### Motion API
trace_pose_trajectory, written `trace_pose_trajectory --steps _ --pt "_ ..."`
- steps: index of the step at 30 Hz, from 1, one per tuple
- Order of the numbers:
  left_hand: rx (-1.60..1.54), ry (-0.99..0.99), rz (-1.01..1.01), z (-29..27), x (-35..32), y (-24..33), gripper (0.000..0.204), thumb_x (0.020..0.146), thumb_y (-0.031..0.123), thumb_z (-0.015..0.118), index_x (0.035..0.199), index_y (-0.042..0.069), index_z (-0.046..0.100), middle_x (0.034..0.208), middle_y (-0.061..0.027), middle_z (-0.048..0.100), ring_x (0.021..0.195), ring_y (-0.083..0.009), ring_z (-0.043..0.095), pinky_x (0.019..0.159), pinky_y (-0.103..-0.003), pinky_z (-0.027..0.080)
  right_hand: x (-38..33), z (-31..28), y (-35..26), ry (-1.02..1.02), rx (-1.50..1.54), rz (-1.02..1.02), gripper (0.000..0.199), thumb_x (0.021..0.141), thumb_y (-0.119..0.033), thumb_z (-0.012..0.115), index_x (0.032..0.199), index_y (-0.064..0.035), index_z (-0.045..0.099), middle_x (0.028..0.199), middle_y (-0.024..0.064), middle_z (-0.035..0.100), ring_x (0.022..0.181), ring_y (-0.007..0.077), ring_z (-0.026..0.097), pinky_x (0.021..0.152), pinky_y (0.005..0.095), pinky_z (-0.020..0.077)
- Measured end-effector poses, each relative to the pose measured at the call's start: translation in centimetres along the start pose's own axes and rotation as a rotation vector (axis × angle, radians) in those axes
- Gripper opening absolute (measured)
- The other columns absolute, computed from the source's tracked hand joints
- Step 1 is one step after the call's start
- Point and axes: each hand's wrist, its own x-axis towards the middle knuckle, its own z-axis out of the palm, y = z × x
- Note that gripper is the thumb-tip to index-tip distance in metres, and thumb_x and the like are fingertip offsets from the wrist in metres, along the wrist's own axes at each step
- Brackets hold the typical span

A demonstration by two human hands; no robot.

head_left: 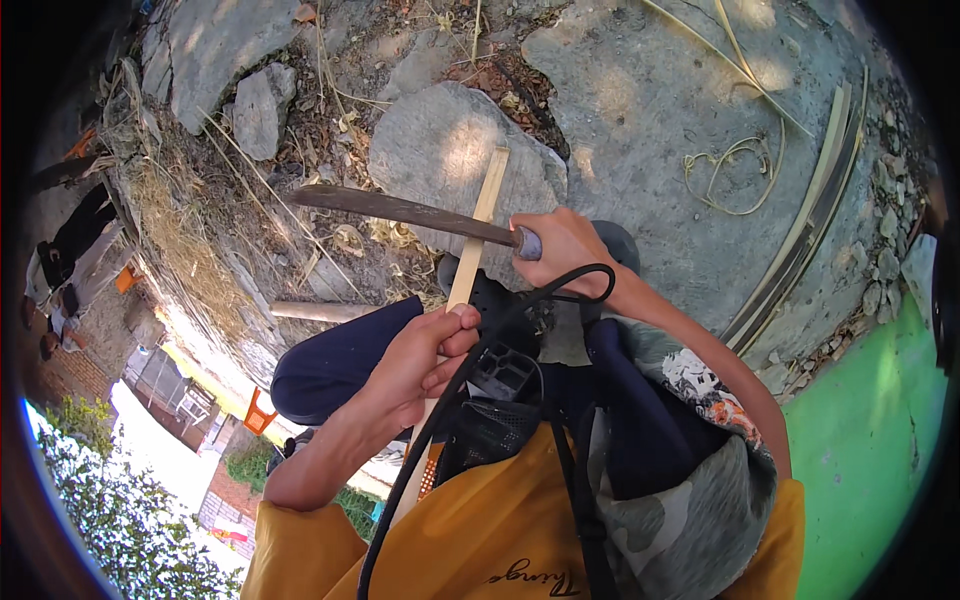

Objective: The person uses a machete to scrape and thin a long strip of bamboo by hand, repeatedly pulling the blade along the surface while holding the material against a stone.

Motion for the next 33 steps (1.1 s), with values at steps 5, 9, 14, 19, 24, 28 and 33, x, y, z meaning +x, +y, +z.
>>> trace_pose_trajectory --steps 5,9,14,19,24,28,33 --pt "0.053 0.079 0.003 0.4 0.3 0.2 0.014 0.108 0.016 0.045 0.097 0.014 0.053 0.063 0.0101 0.03 0.042 -0.0009 0.026 0.035 -0.019 0.018 -1.3 -0.2 -1.2 0.014 0.008 -0.02 0.028 0.072 -0.021 0.073 0.096 -0.0063 0.069 0.072 0.0253 0.066 0.075 0.0468 0.067 0.07 0.0505 0.0539" --pt "0.003 0.001 0.021 0.7 -0.4 0.5 0.017 0.109 0.018 0.044 0.096 0.015 0.053 0.062 0.0107 0.031 0.038 -0.0007 0.023 0.035 -0.02 0.018 -0.3 -0.4 0.0 0.012 -0.033 -0.049 0.032 0.071 -0.026 0.073 0.097 -0.0073 0.071 0.073 0.0216 0.069 0.074 0.0467 0.068 0.07 0.0519 0.0556" --pt "-0.031 -0.006 0.008 0.2 -0.3 0.1 0.015 0.109 0.017 0.043 0.097 0.014 0.052 0.062 0.0102 0.03 0.038 -0.0007 0.023 0.034 -0.019 0.019 -0.5 -0.1 -0.6 0.05 0.002 0.006 0.027 0.073 -0.021 0.073 0.096 -0.007 0.07 0.072 0.0221 0.067 0.075 0.0482 0.066 0.069 0.051 0.0546" --pt "0.079 0.061 -0.004 1.1 -0.6 1.0 0.014 0.109 0.018 0.044 0.096 0.015 0.05 0.065 0.0096 0.03 0.041 -0.0008 0.023 0.036 -0.02 0.015 -0.9 -0.3 -0.7 0.002 -0.031 -0.047 0.029 0.073 -0.023 0.074 0.098 -0.0098 0.07 0.072 0.0213 0.067 0.074 0.0464 0.067 0.067 0.0522 0.0541" --pt "0.072 0.026 0.021 0.5 -0.6 0.5 0.015 0.109 0.018 0.043 0.096 0.015 0.05 0.065 0.0098 0.029 0.042 -0.001 0.022 0.037 -0.021 0.014 0.6 -1.0 -0.8 0.057 -0.087 0.061 0.034 0.072 -0.023 0.074 0.103 -0.0104 0.072 0.074 0.0219 0.068 0.075 0.0466 0.067 0.069 0.0532 0.0545" --pt "0.049 -0.018 0.011 0.3 -0.4 1.0 0.016 0.109 0.018 0.042 0.097 0.015 0.05 0.065 0.0096 0.028 0.041 -0.001 0.022 0.036 -0.021 0.015 -0.9 -0.8 -0.8 0.018 0.016 -0.018 0.036 0.072 -0.022 0.074 0.105 -0.009 0.072 0.075 0.0234 0.068 0.076 0.0464 0.067 0.071 0.0526 0.0542" --pt "0.061 -0.014 -0.002 0.6 -0.3 1.3 0.016 0.11 0.018 0.042 0.096 0.014 0.049 0.064 0.0094 0.028 0.041 -0.0008 0.022 0.036 -0.02 0.015 1.7 -1.6 -0.1 -0.021 0.013 0.094 0.033 0.072 -0.022 0.073 0.102 -0.007 0.071 0.074 0.0243 0.067 0.077 0.0476 0.067 0.072 0.0529 0.0538"
